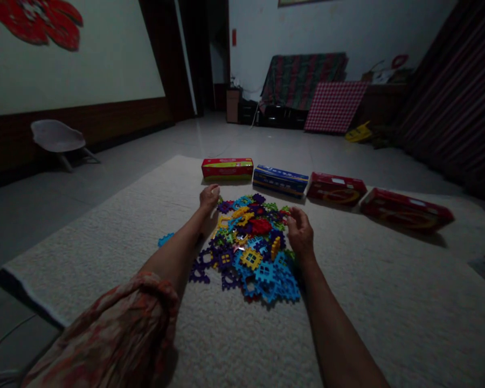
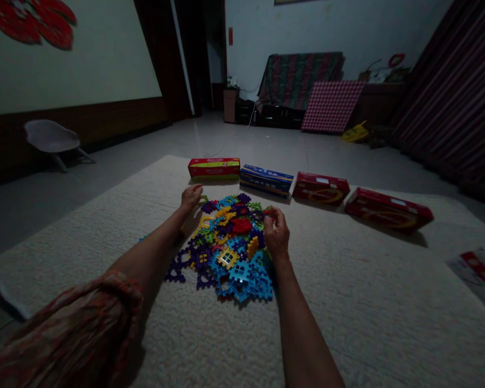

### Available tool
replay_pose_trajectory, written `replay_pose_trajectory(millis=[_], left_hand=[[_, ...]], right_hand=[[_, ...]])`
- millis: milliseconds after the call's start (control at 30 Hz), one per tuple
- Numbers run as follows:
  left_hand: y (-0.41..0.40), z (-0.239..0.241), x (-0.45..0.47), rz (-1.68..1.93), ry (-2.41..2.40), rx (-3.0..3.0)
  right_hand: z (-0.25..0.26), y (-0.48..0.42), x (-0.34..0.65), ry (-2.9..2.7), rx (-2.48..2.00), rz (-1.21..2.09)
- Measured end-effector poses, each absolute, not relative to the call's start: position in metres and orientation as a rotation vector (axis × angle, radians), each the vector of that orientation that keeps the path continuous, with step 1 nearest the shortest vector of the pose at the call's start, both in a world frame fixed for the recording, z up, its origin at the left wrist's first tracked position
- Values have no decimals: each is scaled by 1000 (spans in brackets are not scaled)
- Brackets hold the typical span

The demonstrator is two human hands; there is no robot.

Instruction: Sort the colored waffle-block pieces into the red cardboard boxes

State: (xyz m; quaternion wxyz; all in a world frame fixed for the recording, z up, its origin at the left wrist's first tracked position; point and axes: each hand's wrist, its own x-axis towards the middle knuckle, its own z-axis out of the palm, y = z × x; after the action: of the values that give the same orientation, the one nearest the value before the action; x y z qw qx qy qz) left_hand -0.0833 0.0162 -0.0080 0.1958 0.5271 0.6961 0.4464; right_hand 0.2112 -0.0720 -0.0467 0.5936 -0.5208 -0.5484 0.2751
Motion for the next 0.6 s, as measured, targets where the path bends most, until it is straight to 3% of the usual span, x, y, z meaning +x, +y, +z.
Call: replay_pose_trajectory(millis=[233, 600], left_hand=[[14, -40, -84, 1046, 2080, 1586], [5, -39, -48, 1095, 1930, 1657]], right_hand=[[-71, -69, 224, -1362, -1432, 615], [-73, -69, 222, -1456, -1405, 574]])
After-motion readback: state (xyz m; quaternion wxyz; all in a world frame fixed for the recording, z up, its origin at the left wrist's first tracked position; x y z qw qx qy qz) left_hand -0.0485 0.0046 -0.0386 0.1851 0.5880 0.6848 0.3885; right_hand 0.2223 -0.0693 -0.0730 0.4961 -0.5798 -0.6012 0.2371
